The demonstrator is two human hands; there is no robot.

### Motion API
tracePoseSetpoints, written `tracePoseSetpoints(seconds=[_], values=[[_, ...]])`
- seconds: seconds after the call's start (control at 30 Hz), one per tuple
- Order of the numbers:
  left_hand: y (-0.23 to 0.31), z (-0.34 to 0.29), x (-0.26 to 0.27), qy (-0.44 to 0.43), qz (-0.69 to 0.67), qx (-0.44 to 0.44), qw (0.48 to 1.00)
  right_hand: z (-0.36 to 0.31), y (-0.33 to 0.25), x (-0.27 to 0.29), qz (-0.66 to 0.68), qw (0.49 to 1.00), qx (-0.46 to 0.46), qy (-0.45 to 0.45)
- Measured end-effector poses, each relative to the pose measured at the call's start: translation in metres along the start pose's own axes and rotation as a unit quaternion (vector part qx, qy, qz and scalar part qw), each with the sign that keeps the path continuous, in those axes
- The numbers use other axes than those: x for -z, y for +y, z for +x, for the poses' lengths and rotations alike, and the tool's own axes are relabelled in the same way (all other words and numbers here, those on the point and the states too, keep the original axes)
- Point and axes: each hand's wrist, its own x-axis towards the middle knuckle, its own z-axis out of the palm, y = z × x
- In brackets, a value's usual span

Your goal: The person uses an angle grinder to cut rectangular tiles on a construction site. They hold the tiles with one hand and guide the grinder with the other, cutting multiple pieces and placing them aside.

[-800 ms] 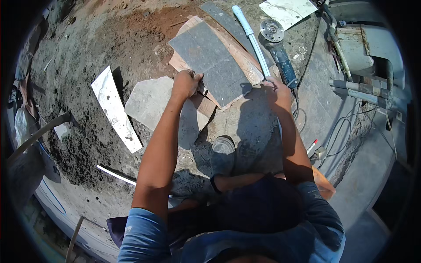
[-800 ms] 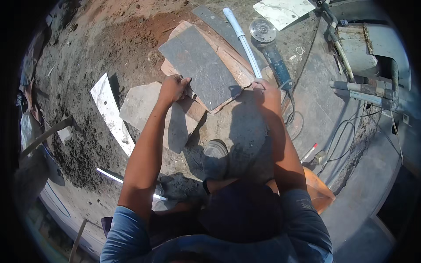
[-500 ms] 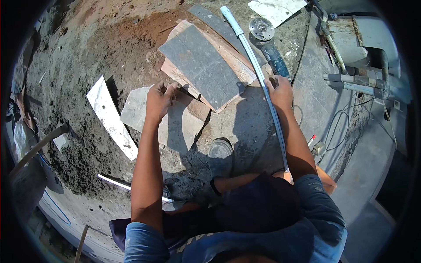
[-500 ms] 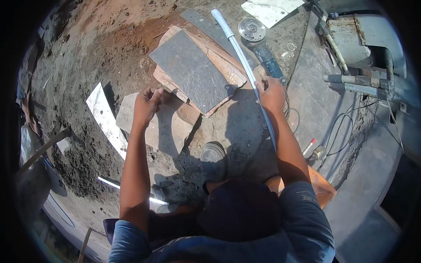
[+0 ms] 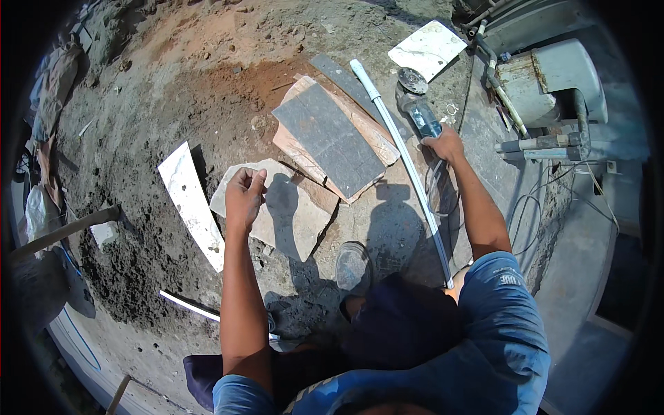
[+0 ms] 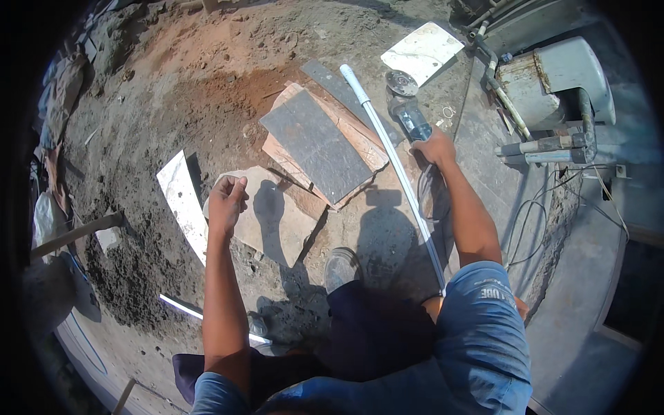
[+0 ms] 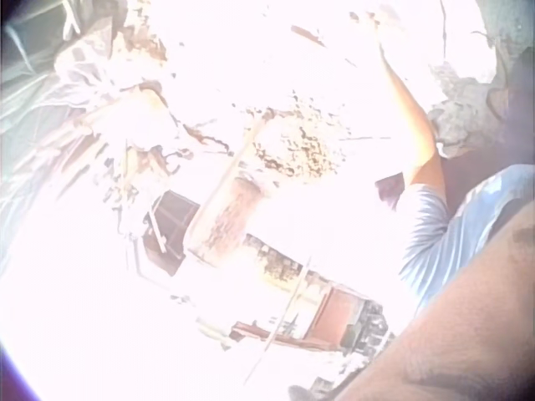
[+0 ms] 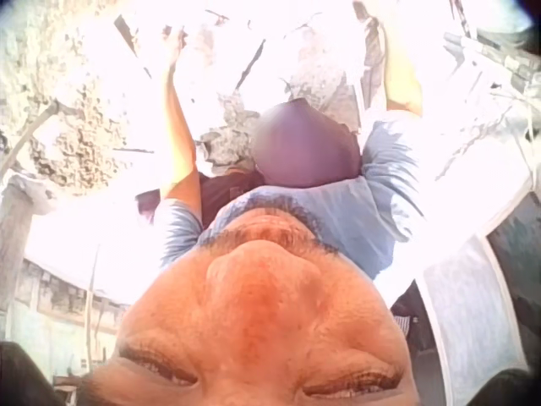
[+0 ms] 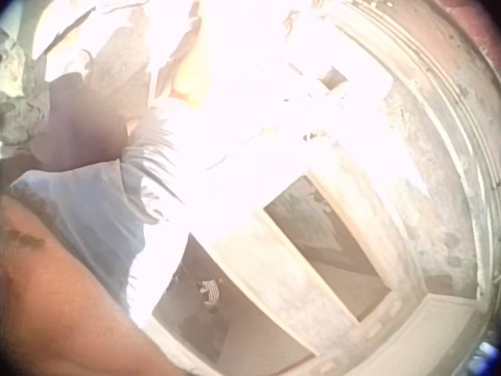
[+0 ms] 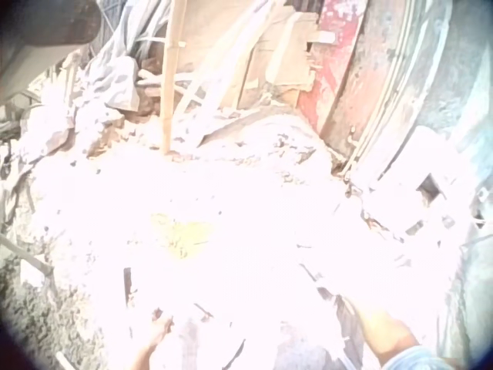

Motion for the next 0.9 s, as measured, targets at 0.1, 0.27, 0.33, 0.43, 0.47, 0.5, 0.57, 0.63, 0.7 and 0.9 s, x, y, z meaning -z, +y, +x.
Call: tracePoseSetpoints(seconds=[0.1,0.27,0.33,0.43,0.47,0.5,0.57,0.63,0.7,0.9], values=[[0.034,-0.015,-0.022,-0.093,0.042,-0.031,0.994,-0.068,-0.025,0.04,0.337,0.937,-0.034,-0.083],[0.068,-0.057,-0.108,-0.223,-0.016,-0.082,0.971,-0.181,-0.081,0.088,0.466,0.872,0.074,-0.127],[0.067,-0.073,-0.134,-0.276,-0.28,-0.039,0.919,-0.22,-0.106,0.09,0.484,0.853,0.111,-0.16],[0.071,-0.087,-0.144,-0.3,-0.425,-0.059,0.852,-0.263,-0.14,0.089,0.428,0.855,0.17,-0.239],[0.057,-0.088,-0.137,-0.279,-0.494,0.002,0.824,-0.276,-0.143,0.074,0.38,0.883,0.205,-0.183],[0.048,-0.086,-0.124,-0.281,-0.493,-0.03,0.823,-0.286,-0.142,0.067,0.363,0.884,0.258,-0.142],[0.05,-0.081,-0.083,-0.18,-0.527,-0.035,0.83,-0.294,-0.133,0.066,0.29,0.894,0.267,-0.214],[0.037,-0.058,-0.029,-0.203,-0.581,-0.068,0.785,-0.311,-0.103,0.064,0.156,0.941,0.256,-0.157],[0.035,-0.043,0.019,-0.238,-0.577,-0.102,0.775,-0.331,-0.058,0.063,0.192,0.948,0.219,-0.131],[0.105,-0.076,0.129,0.023,-0.437,-0.296,0.849,-0.314,-0.013,0.127,0.224,0.923,0.312,-0.03]])
